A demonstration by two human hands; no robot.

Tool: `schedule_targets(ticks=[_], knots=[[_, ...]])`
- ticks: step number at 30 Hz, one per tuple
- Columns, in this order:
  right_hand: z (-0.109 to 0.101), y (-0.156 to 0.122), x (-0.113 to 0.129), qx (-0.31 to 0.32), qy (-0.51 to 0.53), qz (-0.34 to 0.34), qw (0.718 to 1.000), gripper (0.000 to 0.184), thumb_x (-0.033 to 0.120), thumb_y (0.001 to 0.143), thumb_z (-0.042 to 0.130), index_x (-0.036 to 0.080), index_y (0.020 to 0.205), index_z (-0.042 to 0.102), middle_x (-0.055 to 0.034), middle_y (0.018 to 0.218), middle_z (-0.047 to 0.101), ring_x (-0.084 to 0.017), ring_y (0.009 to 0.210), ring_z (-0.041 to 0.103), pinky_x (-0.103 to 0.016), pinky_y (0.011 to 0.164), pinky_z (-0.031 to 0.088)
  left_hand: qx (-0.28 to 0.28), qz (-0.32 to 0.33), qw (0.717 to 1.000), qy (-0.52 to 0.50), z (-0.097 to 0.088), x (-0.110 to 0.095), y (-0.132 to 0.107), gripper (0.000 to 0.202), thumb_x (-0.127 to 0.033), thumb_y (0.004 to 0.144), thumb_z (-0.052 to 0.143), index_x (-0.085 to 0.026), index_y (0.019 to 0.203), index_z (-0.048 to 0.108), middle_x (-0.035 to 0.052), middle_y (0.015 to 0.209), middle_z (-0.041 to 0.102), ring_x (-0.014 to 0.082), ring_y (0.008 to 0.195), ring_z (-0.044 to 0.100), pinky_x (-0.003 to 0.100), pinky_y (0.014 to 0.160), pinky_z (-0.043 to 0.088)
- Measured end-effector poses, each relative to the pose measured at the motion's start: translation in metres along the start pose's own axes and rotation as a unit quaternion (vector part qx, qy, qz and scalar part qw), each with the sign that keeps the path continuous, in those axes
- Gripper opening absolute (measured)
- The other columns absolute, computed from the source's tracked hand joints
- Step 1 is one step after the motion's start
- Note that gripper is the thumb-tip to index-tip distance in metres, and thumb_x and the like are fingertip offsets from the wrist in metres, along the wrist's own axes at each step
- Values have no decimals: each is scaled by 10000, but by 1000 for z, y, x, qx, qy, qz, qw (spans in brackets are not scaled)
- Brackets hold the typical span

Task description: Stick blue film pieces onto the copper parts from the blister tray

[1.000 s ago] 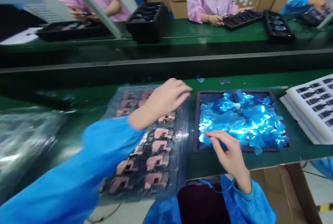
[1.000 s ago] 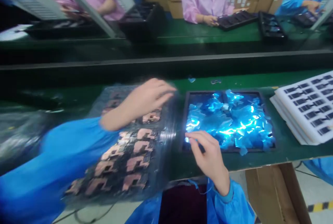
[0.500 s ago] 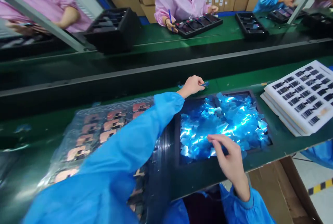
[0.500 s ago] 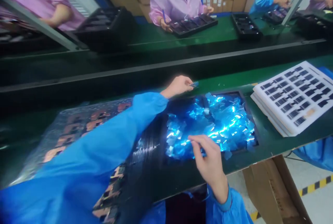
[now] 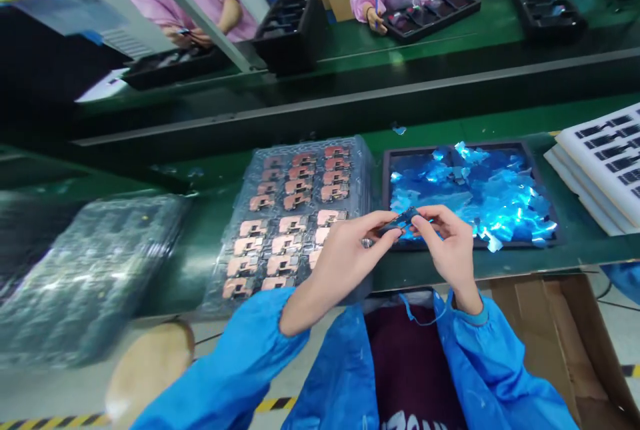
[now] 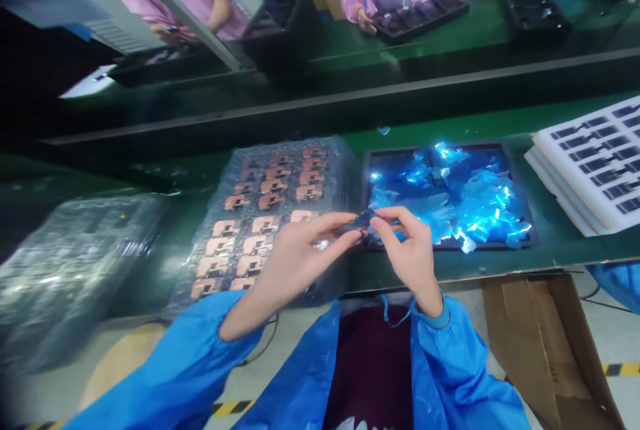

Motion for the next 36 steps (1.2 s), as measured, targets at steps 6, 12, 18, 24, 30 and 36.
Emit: schedule_targets(ticks=[6, 12, 18, 24, 30, 36], knots=[[9, -12, -3, 23, -33, -13, 999, 209, 435, 937, 775, 236, 991, 815, -33, 939, 833, -208, 800, 805, -318, 751, 688, -72, -71, 993, -65, 7, 23, -29, 207, -334, 887, 819, -229, 1062, 853, 47, 949, 857, 252, 732, 829, 295, 663, 680], [14, -15, -10, 35, -86, -58, 994, 260, 401, 1060, 601, 235, 1006, 794, -37, 923, 822, -192, 782, 789, -329, 763, 678, -92, -98, 983, -127, 18, 40, -40, 282, -387, 888, 842, -219, 1114, 848, 66, 944, 855, 262, 764, 836, 329, 728, 706], [22, -18, -5, -41, -215, -210, 953, 149, 321, 1031, 692, 285, 1099, 819, -89, 1107, 790, -254, 1044, 756, -428, 861, 671, -104, -99, 969, -199, 26, 47, -43, 332, -438, 886, 849, -197, 1113, 826, 89, 1052, 844, 246, 845, 833, 349, 811, 716], [27, -22, -4, -29, -195, -228, 953, 129, 282, 1041, 687, 274, 1046, 816, -78, 1024, 779, -236, 977, 745, -402, 795, 659, -132, -97, 965, -204, 30, 43, -43, 273, -453, 903, 823, -189, 959, 784, 59, 921, 806, 219, 842, 804, 289, 721, 689], [27, -25, -11, -22, -234, -238, 942, 137, 306, 1043, 686, 293, 1018, 820, -76, 1019, 784, -252, 970, 738, -455, 874, 640, -180, -88, 960, -196, 36, 45, -44, 276, -461, 933, 800, -187, 907, 781, 42, 812, 793, 199, 759, 789, 274, 696, 670], [27, -26, -22, -25, -348, -338, 874, 221, 179, 1041, 669, 335, 1099, 815, -59, 1067, 802, -245, 1017, 729, -412, 922, 617, -160, -113, 946, -257, 38, 48, -47, 432, -546, 920, 806, -183, 1154, 829, 104, 1134, 834, 287, 1006, 813, 376, 775, 725]])
Point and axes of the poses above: each hand's wrist, its own y-axis towards the middle knuckle, its own z-axis out of the palm, x = y × z, the point moved 1 cm from there along y, towards the middle knuckle
